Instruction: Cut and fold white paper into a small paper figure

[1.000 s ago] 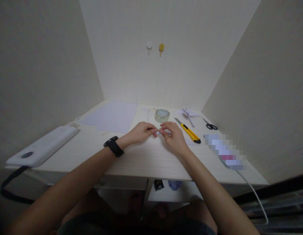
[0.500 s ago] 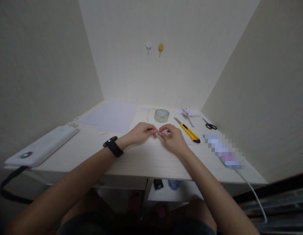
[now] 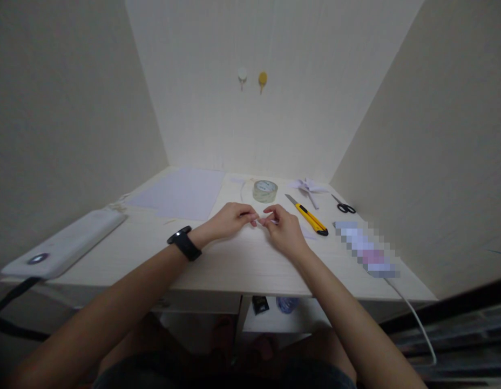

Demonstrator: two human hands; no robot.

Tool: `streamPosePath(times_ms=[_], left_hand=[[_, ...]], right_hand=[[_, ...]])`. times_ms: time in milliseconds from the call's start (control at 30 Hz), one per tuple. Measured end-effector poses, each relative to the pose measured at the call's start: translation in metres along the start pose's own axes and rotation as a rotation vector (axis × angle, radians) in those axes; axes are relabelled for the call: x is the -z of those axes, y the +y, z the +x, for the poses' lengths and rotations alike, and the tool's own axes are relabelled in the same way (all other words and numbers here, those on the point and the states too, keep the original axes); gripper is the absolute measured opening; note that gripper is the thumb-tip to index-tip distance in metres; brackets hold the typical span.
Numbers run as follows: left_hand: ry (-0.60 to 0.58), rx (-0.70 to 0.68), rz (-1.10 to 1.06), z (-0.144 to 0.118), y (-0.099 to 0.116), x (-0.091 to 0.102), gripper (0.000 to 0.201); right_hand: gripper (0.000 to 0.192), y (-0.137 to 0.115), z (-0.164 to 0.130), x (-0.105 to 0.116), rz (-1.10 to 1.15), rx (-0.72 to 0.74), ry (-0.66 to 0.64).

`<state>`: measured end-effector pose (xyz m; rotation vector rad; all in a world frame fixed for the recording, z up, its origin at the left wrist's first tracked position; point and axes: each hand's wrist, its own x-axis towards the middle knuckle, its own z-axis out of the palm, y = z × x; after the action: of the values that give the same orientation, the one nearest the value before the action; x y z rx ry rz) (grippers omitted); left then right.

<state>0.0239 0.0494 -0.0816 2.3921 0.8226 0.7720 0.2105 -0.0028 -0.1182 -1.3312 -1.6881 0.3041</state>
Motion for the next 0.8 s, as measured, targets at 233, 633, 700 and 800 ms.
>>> streamPosePath(times_ms=[233, 633, 700, 800], left_hand=[[-0.022, 0.012, 0.012, 0.0028, -0.0057, 0.0007, 0.026], [0.013, 0.011, -0.084, 0.0061, -0.0094, 0.0006, 0.026], [0.009, 0.009, -0.086, 0.0058, -0.0086, 0.0009, 0.026], [0.012, 0.000, -0.080, 0.0053, -0.0078, 0.0011, 0.025]], right_hand=[[0.009, -0.0083, -0.0048, 0.0059, -0.400, 0.274, 0.009], [0.013, -0.0005, -0.0046, 0.0078, -0.483, 0.526, 0.171], [0.013, -0.0003, -0.0045, 0.0084, -0.429, 0.576, 0.157], [0.017, 0.0001, -0.0044, 0.0086, -0.360, 0.601, 0.150]])
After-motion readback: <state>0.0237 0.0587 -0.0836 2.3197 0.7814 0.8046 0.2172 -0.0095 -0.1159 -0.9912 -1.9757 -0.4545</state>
